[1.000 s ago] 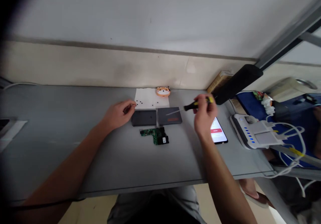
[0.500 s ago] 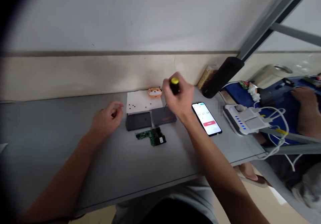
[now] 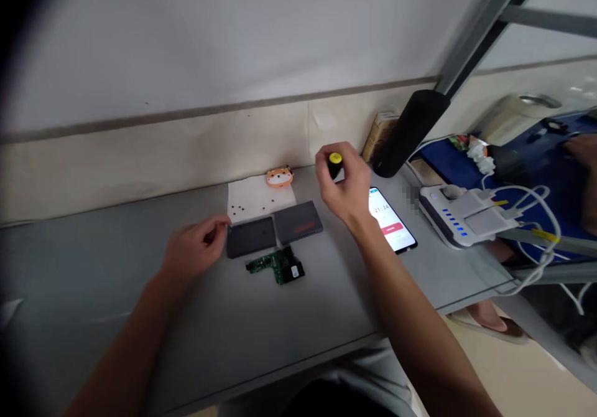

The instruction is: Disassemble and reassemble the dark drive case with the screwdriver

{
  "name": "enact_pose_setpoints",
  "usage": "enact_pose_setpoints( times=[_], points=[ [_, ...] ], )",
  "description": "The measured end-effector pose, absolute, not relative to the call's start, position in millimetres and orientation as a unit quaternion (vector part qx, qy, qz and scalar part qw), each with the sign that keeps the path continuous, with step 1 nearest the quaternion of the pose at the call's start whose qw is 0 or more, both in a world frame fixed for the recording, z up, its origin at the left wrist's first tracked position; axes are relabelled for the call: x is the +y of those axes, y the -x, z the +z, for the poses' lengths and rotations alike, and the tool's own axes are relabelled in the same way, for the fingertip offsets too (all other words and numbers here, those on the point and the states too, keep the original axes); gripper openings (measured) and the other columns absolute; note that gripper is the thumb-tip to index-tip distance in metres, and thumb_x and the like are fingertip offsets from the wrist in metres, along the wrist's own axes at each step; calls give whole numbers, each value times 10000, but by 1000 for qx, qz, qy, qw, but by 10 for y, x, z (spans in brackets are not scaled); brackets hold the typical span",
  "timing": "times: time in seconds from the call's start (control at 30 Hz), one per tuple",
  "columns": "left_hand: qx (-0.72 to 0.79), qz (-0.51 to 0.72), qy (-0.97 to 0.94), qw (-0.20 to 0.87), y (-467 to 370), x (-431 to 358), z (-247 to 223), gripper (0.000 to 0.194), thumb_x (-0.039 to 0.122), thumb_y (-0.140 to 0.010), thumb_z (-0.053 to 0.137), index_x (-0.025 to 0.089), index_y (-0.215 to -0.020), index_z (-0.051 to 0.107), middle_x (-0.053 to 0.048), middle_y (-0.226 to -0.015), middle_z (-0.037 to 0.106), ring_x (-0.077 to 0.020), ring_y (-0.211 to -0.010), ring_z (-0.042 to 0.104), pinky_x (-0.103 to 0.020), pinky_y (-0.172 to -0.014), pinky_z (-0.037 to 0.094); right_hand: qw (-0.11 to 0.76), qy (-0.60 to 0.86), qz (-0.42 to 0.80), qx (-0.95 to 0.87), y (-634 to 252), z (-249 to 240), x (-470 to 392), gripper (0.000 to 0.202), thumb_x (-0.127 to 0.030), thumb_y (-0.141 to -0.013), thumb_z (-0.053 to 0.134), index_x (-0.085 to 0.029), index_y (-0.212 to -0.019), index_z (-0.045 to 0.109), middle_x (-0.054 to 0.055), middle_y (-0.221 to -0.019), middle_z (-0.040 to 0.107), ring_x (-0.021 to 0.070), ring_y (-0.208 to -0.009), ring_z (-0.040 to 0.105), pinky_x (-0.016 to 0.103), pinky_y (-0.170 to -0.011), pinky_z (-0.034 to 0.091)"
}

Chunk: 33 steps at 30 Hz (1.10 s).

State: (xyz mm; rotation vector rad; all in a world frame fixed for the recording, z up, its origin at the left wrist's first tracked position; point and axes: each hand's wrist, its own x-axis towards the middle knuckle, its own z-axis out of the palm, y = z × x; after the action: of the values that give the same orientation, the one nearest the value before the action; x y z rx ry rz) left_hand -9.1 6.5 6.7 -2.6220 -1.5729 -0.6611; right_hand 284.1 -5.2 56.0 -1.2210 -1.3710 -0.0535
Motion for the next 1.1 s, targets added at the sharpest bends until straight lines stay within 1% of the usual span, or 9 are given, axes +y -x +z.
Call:
enact_pose_setpoints(
  times=[0.07,0.2,0.27,0.33,0.47,0.6,0.8,0.97,1.1],
  points=[
    [-480,-215,851,15,60,39,58,306,213,-903,451,244,-897,755,4,-562,659,-158,-512,608,-250,-585,426,651,506,10,-566,-2951,587,-48,165,-357,-955,570,-235,-844,574,-5,-779,610,148,-739,594,319,-727,482],
    [-465,-216,859,14,36,28,63,320,218,-901,441,242,-878,759,2,-557,660,-157,-501,602,-251,-590,437,667,453,167,-567,-2962,701,-186,175,-399,-994,546,-252,-907,581,-25,-739,580,121,-576,516,276,-543,408],
    [-484,-208,850,13,63,53,67,315,228,-900,445,239,-875,759,-3,-570,674,-158,-504,604,-252,-582,434,574,465,199,-644,-2856,767,-317,132,-345,-984,581,-237,-925,630,-8,-766,634,135,-653,588,279,-599,441],
    [-502,-204,840,14,118,94,69,310,234,-891,450,233,-882,760,-11,-608,704,-160,-516,614,-253,-578,435,416,468,180,-758,-2718,808,-451,123,-291,-979,584,-226,-942,681,19,-877,713,155,-763,658,282,-660,457],
    [-520,-231,821,33,259,168,76,309,228,-875,453,216,-881,762,-15,-609,705,-156,-498,597,-257,-568,431,139,478,177,-849,-2515,791,-609,219,-279,-982,575,-276,-1161,701,28,-1159,741,169,-783,698,295,-672,454],
    [-509,-260,818,62,331,168,116,269,212,-862,483,211,-850,753,10,-507,623,-139,-448,538,-253,-549,407,4,442,270,-856,-2475,705,-652,526,-221,-878,702,-352,-1378,606,35,-1410,637,222,-948,730,330,-781,517],
    [-457,-282,842,51,301,105,230,271,199,-879,463,208,-830,729,11,-536,634,-125,-454,532,-248,-534,383,-41,487,266,-831,-2422,625,-744,709,-154,-809,751,-312,-1464,529,109,-1492,543,266,-916,742,370,-756,551],
    [-455,-240,858,-2,284,94,230,284,265,-881,455,201,-842,729,5,-539,628,-132,-453,508,-268,-535,366,-52,490,279,-824,-2428,685,-679,441,-204,-879,690,-294,-1308,640,77,-1321,643,245,-877,728,357,-741,530],
    [-492,-187,849,-43,260,97,231,276,282,-875,461,207,-833,724,-8,-587,648,-149,-500,527,-284,-561,363,15,492,305,-815,-2509,714,-533,304,-362,-882,706,-318,-1183,688,12,-1138,704,194,-813,699,323,-715,517]
  ],
)
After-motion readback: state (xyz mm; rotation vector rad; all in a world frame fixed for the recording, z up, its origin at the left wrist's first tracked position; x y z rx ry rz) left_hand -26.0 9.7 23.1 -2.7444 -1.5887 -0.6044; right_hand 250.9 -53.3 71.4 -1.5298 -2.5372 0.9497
